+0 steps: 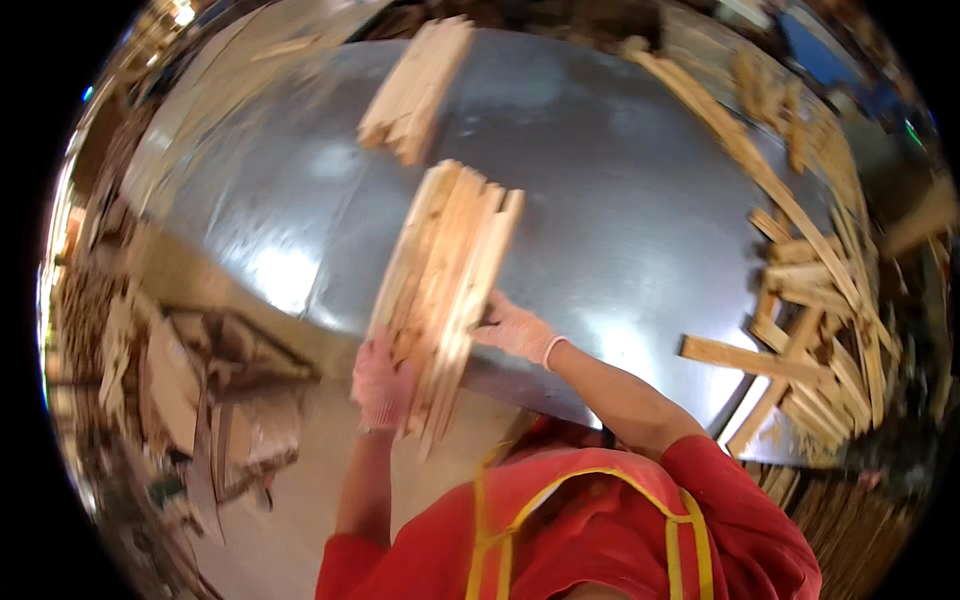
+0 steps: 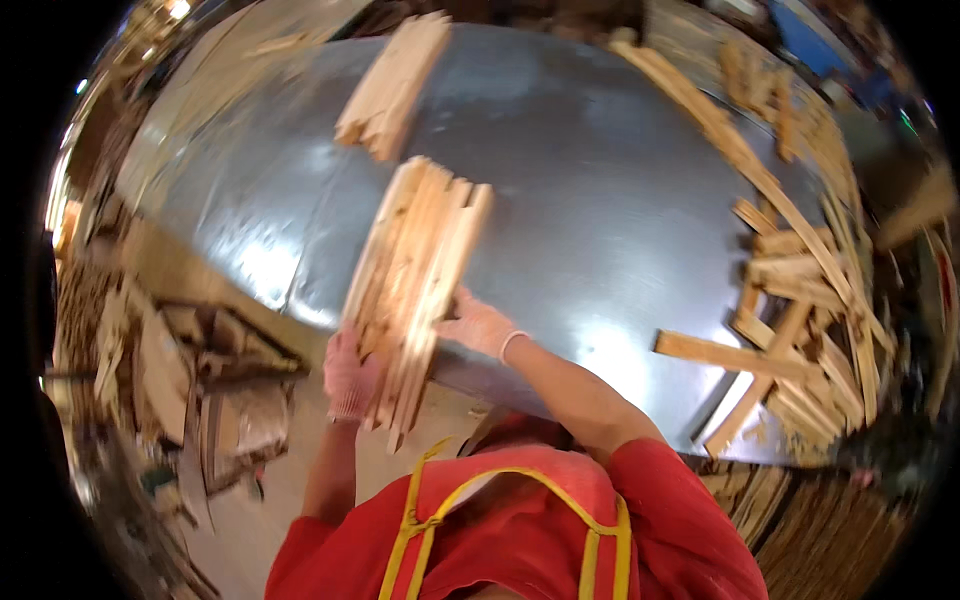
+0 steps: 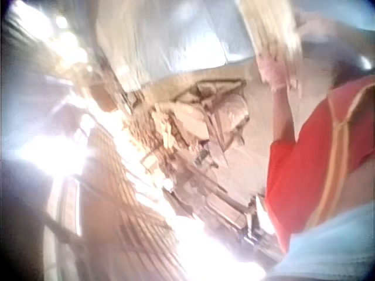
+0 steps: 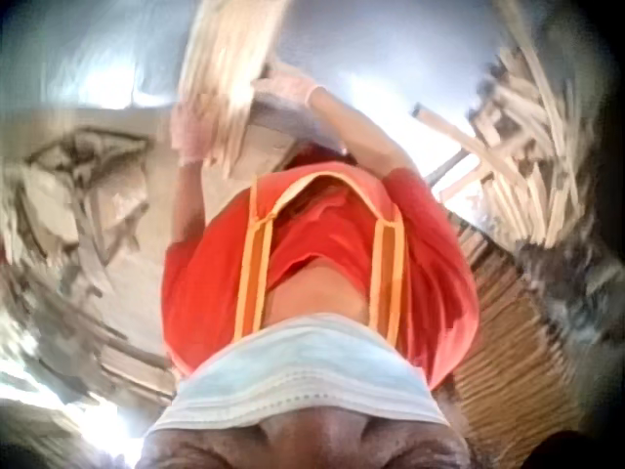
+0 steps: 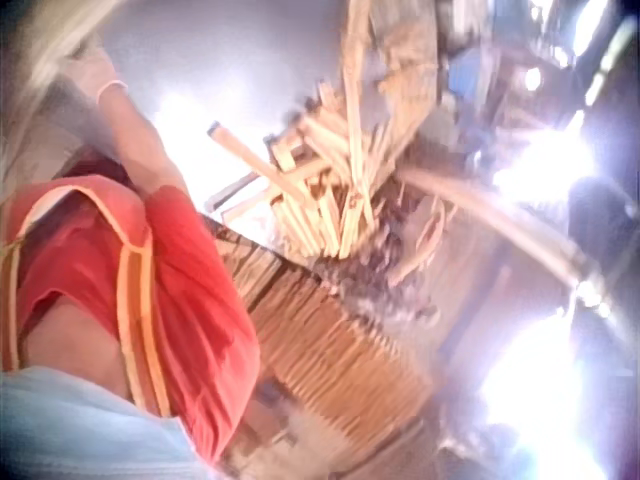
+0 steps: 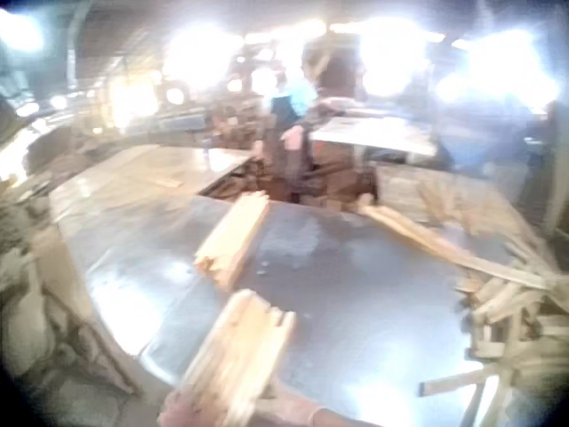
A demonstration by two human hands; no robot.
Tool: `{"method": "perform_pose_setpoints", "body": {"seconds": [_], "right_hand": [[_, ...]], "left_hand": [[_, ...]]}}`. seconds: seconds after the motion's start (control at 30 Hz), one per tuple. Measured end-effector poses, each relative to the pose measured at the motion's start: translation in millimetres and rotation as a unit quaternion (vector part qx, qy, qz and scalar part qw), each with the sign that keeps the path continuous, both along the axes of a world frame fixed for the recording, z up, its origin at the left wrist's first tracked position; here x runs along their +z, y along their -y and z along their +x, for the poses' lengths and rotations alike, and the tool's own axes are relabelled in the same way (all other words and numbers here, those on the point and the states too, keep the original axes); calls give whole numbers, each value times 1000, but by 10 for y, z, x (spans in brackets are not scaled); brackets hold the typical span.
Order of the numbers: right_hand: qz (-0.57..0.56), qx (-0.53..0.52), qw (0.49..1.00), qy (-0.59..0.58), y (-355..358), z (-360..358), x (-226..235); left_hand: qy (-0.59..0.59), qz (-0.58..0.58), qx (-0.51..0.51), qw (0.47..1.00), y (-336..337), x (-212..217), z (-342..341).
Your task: The person sorts and stacks thin wooden planks on a metal table in a workshop. They pick up individual planks from a pile, inspect them, and arrange them into neat stacks, occasionally handing pieces to a coworker.
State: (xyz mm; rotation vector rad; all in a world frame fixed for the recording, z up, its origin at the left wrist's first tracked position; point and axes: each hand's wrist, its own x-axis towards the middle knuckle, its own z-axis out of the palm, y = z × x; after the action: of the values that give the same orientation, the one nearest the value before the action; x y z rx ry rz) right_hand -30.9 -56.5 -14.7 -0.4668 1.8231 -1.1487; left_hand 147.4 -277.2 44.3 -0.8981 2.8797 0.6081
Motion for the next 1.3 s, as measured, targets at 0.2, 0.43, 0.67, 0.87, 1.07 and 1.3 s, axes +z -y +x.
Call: {"method": "perform_pose_setpoints", "body": {"seconds": [0.2, 0.43, 0.67, 0.87, 1.07, 1.3], "right_hand": [[146, -52, 966, -209, -1669, -70, 743], [469, 42, 762, -445, -4160, -144, 612], [233, 64, 811, -533, -3767, -191, 554], [382, -268, 678, -568, -5012, -2216, 1004], [475, -177, 816, -279, -6078, -2522, 439], [80, -388, 917, 39, -4257, -707, 481]], "left_hand": [[-176, -76, -116, 975, -181, -447, 191], [0, -104, -54, 993, -151, -213, -44], [-80, -155, -363, 915, -1696, -425, -713], [33, -48, -483, 873, -3388, -290, -1249], [125, 69, -378, 915, -3137, -457, -1075], [156, 577, -23, 801, -2950, -158, -1015]]}}
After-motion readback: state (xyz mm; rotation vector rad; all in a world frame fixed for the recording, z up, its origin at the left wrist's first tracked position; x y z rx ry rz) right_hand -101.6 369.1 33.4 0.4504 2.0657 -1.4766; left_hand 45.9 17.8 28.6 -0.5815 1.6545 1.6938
